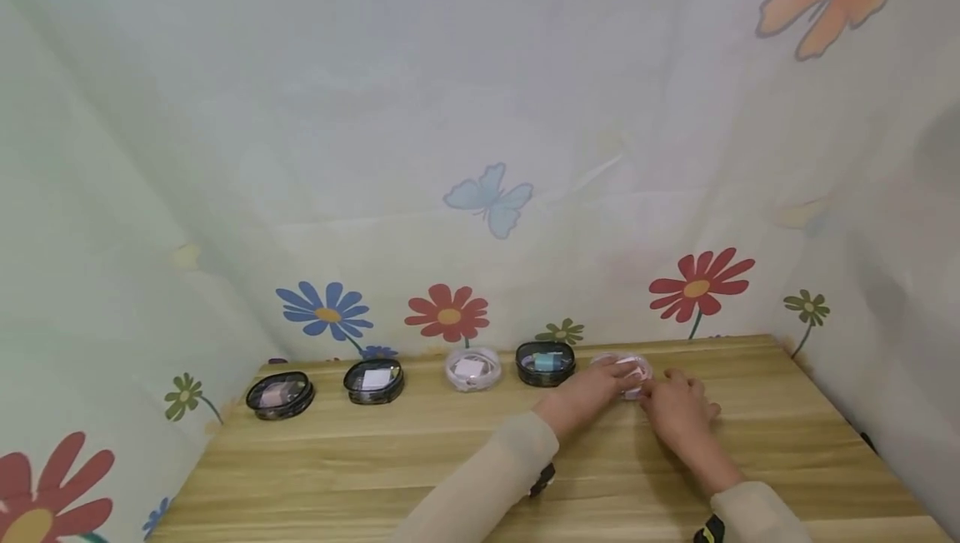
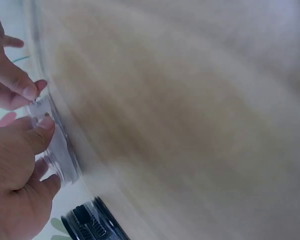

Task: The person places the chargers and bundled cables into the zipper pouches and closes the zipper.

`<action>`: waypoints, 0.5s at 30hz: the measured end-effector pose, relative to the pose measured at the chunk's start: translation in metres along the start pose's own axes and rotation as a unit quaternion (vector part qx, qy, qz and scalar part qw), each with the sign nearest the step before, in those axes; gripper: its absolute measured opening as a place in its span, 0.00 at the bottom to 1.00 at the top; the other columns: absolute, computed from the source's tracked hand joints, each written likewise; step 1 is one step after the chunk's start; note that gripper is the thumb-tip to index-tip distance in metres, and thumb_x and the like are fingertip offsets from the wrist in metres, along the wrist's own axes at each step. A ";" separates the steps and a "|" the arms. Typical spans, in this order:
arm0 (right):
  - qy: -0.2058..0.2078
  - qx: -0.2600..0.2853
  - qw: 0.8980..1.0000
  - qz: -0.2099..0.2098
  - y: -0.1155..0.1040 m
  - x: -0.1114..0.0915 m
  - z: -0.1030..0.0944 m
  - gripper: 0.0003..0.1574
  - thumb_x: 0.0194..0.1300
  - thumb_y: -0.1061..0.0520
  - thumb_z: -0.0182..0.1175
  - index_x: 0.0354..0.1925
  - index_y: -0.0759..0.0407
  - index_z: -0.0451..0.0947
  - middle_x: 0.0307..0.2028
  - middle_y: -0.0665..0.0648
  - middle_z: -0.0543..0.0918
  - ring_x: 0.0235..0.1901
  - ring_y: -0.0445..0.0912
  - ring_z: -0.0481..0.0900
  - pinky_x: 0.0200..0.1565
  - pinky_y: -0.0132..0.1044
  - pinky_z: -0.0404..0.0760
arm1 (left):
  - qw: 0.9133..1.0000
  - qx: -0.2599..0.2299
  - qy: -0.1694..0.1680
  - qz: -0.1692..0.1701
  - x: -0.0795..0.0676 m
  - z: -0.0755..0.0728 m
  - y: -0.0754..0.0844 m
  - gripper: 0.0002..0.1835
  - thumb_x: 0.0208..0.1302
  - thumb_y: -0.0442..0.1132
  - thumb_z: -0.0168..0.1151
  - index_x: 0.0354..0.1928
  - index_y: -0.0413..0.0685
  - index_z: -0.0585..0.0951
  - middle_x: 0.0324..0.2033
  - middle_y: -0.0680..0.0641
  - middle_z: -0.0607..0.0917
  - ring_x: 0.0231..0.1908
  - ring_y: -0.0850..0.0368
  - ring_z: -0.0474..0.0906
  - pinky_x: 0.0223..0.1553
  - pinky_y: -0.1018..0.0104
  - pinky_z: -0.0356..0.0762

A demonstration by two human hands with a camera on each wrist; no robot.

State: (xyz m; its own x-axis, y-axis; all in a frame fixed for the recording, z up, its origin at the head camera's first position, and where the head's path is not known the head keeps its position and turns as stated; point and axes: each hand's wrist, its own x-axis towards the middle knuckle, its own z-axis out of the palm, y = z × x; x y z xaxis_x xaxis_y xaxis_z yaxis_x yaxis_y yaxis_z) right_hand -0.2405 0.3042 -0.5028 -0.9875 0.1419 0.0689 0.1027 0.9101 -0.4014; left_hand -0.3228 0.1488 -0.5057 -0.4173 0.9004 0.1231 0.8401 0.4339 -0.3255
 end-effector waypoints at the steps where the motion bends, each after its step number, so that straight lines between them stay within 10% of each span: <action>1: -0.002 -0.005 1.000 0.000 0.000 0.002 -0.002 0.16 0.74 0.52 0.57 0.51 0.59 0.84 0.67 0.81 0.66 0.61 0.87 0.59 0.45 0.86 0.64 | 1.000 0.006 0.007 0.003 0.002 0.000 -0.001 0.26 0.78 0.39 0.47 0.74 0.68 0.70 0.75 0.60 0.70 0.72 0.60 0.70 0.74 0.70 0.65; 15: -0.049 0.005 0.999 0.015 -0.001 0.029 -0.013 0.21 0.76 0.50 0.55 0.57 0.62 0.81 0.57 0.80 0.74 0.56 0.85 0.64 0.46 0.88 0.64 | 0.998 -0.042 0.002 -0.051 0.027 0.002 -0.011 0.26 0.76 0.35 0.48 0.69 0.69 0.76 0.72 0.61 0.74 0.71 0.65 0.70 0.73 0.74 0.63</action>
State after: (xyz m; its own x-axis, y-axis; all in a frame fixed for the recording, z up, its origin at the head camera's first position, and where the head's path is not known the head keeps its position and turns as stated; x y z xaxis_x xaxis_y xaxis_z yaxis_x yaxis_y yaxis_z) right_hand -0.2674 0.3120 -0.4887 -0.9909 0.1302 -0.0334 0.1324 0.9015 -0.4120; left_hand -0.3436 0.1682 -0.5007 -0.5007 0.8517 0.1546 0.8198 0.5239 -0.2311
